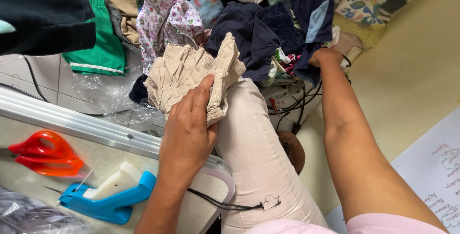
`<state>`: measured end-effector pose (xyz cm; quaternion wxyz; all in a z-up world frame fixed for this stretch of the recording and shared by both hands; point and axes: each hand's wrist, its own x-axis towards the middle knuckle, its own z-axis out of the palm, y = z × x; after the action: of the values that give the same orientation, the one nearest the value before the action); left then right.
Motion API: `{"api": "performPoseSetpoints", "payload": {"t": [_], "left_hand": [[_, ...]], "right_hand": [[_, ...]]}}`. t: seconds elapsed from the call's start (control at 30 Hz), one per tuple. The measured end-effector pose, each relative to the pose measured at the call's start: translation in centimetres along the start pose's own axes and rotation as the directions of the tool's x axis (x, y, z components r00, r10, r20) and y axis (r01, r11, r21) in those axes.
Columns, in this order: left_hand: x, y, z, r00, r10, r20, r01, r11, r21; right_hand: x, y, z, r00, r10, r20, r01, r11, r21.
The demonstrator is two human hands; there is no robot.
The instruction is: The person uses a hot glue gun to attach circular stickers to various pieces of children's clothing. They handle a white cloth, a blue garment, light blue shorts, and a black garment, applying glue to the stickers and pressing them onto the fabric.
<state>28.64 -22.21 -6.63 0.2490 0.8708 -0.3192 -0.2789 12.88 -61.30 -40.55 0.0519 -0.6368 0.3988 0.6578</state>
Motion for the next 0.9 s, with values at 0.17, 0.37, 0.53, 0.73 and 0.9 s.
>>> {"api": "performPoseSetpoints", "payload": {"t": [0.17,0.37,0.53,0.73,0.9], "left_hand": [[0.3,0.1,-0.1,1.0,0.006,0.006,-0.006,1.0,0.005],[0.3,0.0,-0.1,1.0,0.004,0.001,-0.004,1.0,0.014],[0.1,0.1,0.0,1.0,-0.024,0.014,0.023,0.999,0.026],[0.1,-0.1,0.3,0.999,0.017,-0.03,-0.017,1.0,0.023],[0.0,-0.3,0.5,0.995,0.055,-0.087,-0.053,0.998,0.024]], "right_hand": [[3.5,-5.0,-0.2,0.74,-0.325,-0.589,0.463,0.881,0.096],[-1.2,-16.9,-3.7,0.436,-0.516,-0.737,0.845,0.517,0.138],[-3.2,-20.8,-2.7,0.793,-0.468,-0.39,0.575,0.786,0.226],[0.6,-19.7,4.7,0.698,-0.562,-0.443,0.622,0.783,-0.014],[-0.2,-17.0,8.3,0.685,-0.46,-0.565,0.633,0.76,0.148]]}}
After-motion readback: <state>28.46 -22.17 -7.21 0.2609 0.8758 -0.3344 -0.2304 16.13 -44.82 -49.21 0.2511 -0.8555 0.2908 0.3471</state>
